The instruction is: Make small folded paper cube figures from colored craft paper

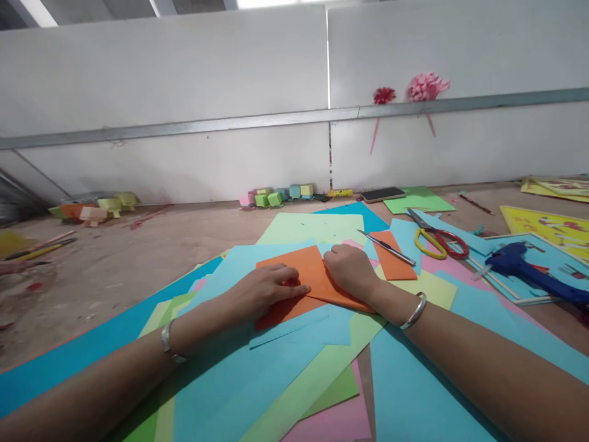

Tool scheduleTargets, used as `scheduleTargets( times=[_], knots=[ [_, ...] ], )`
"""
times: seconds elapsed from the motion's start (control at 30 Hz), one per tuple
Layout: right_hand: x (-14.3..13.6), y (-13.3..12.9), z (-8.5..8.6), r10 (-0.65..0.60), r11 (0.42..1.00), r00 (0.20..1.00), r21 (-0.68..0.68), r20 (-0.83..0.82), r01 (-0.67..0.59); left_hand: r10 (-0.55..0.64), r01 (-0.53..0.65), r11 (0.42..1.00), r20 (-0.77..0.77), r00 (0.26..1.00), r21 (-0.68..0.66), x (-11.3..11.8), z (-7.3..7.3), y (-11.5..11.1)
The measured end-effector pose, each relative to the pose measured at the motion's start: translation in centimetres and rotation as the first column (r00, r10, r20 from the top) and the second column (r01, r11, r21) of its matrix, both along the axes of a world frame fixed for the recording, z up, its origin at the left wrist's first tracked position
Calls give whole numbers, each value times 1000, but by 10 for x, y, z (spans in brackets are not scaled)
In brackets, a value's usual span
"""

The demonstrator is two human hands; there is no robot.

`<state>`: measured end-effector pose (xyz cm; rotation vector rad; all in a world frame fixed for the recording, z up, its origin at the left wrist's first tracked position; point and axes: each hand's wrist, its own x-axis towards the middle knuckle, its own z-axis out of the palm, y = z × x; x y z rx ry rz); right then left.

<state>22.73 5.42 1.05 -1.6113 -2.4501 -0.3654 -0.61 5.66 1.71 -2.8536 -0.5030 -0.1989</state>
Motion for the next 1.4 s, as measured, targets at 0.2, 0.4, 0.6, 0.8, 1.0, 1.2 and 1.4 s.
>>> scheduleTargets(
  times=[0.2, 0.4, 0.6, 0.8, 1.0, 1.2, 1.4],
  knots=[
    [1, 0, -1, -4, 1000, 1000, -19, -6, 4, -25, 26, 998, 26, 999, -54, 6, 1, -11],
    [1, 1, -2, -5, 999, 1000, -36, -22, 4, -18, 16, 1000, -76, 997, -24, 19, 13, -18],
    [1, 3, -4, 0, 1000, 1000, -31, -29, -1, -85, 79, 990, -41, 996, -119, 24, 21, -18],
    [1, 6, -7, 9, 999, 999, -35, -33, -10, -114, 109, 938, 5, 993, -329, 29, 28, -16],
    [1, 6, -6, 17, 998, 999, -59, -41, -19, -143, 132, 929, -6, 990, -347, 37, 29, -13],
    [1, 6, -5, 23, 996, 998, -80, -56, -27, -183, 173, 945, -11, 983, -277, 38, 17, -14],
    [1, 5, -2, 32, 995, 997, -94, -65, -38, -63, 85, 874, 62, 996, -479, 50, 18, -21]
  ],
)
